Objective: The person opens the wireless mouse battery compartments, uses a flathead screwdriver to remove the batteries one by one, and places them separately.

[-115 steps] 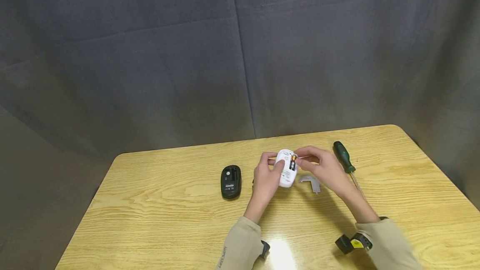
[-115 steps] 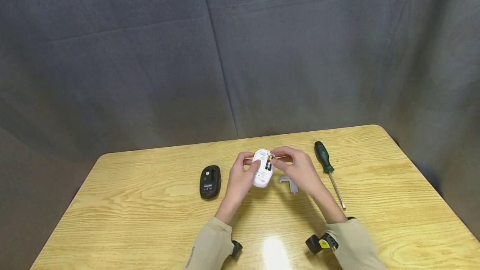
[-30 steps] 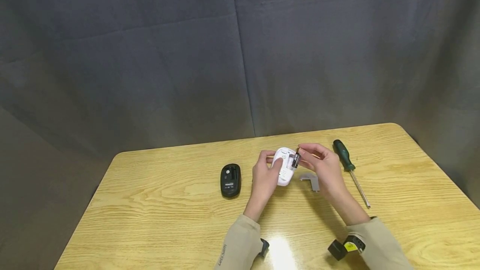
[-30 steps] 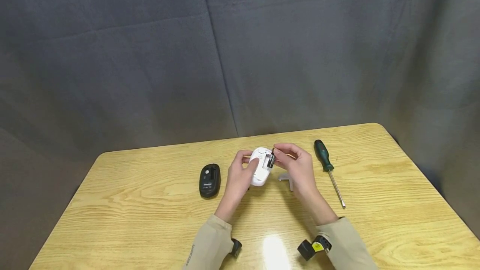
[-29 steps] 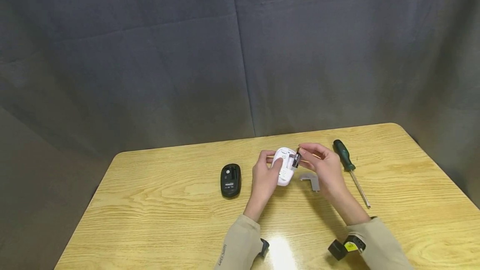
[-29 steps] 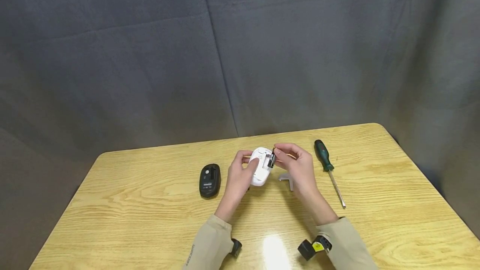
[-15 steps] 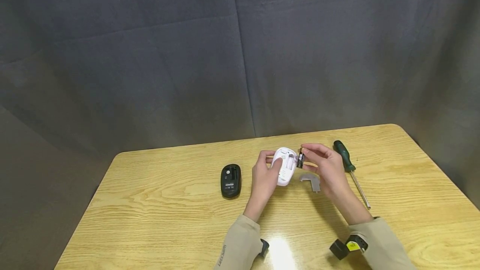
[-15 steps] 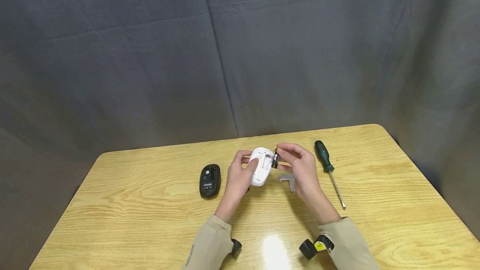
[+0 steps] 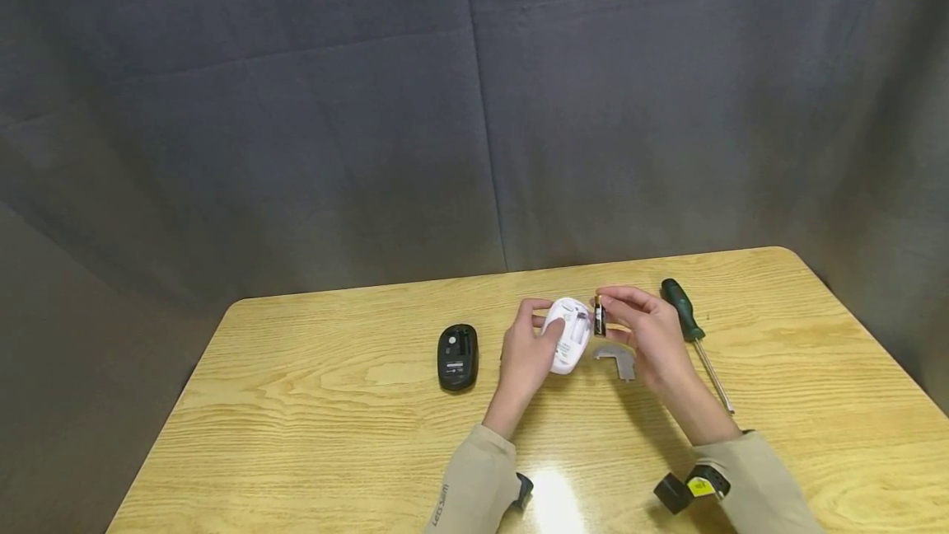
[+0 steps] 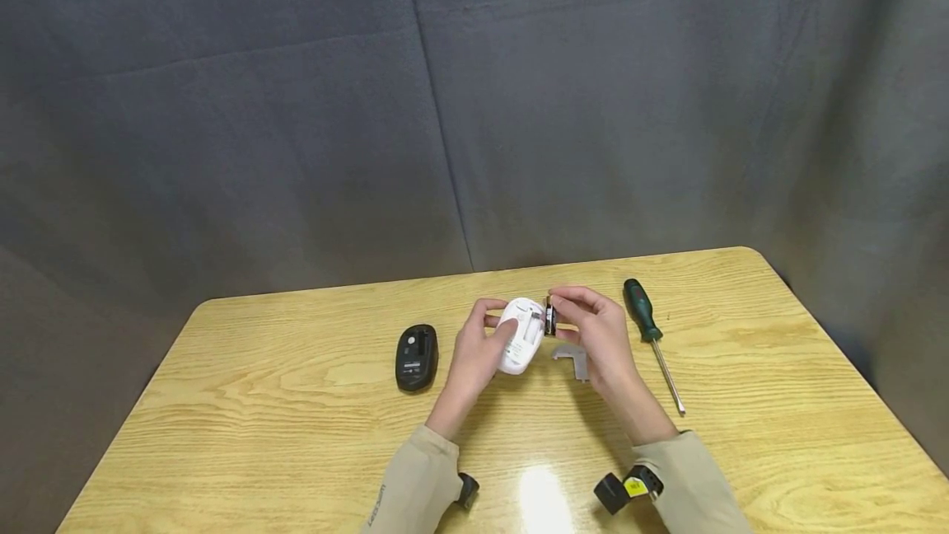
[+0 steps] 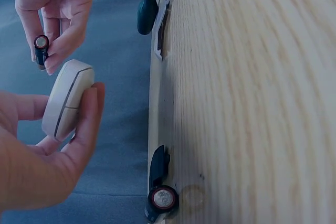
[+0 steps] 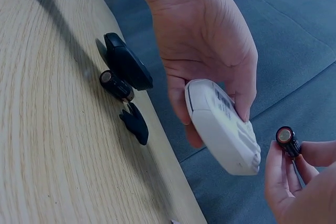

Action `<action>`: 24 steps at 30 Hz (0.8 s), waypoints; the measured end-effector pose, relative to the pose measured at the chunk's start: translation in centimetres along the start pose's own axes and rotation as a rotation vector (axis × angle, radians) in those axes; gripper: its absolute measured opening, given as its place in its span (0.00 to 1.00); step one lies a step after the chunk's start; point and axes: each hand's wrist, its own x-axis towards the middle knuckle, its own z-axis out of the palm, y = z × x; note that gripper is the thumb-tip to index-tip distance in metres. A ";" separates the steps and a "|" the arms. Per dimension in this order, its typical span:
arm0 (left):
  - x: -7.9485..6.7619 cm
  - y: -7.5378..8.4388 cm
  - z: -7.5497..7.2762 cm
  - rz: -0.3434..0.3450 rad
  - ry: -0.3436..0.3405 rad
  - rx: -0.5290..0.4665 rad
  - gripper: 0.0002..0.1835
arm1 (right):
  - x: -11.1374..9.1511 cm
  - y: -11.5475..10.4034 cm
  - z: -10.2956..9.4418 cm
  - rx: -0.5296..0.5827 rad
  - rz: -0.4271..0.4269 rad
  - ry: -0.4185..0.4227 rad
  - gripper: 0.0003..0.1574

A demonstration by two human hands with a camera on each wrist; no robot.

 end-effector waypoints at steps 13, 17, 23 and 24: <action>0.0 -0.1 0.3 -0.021 -0.088 0.067 0.24 | 0.1 -0.2 -0.6 -0.023 0.007 -0.041 0.13; -0.1 -0.1 0.4 0.004 -0.103 0.094 0.26 | 0.2 -0.2 -0.7 -0.032 0.006 -0.050 0.12; -0.1 -0.1 0.5 0.020 -0.118 0.132 0.24 | 0.2 -0.2 -0.9 -0.045 0.010 -0.056 0.11; -0.1 -0.1 0.6 0.021 -0.115 0.132 0.24 | 0.2 -0.2 -0.9 -0.048 0.011 -0.056 0.11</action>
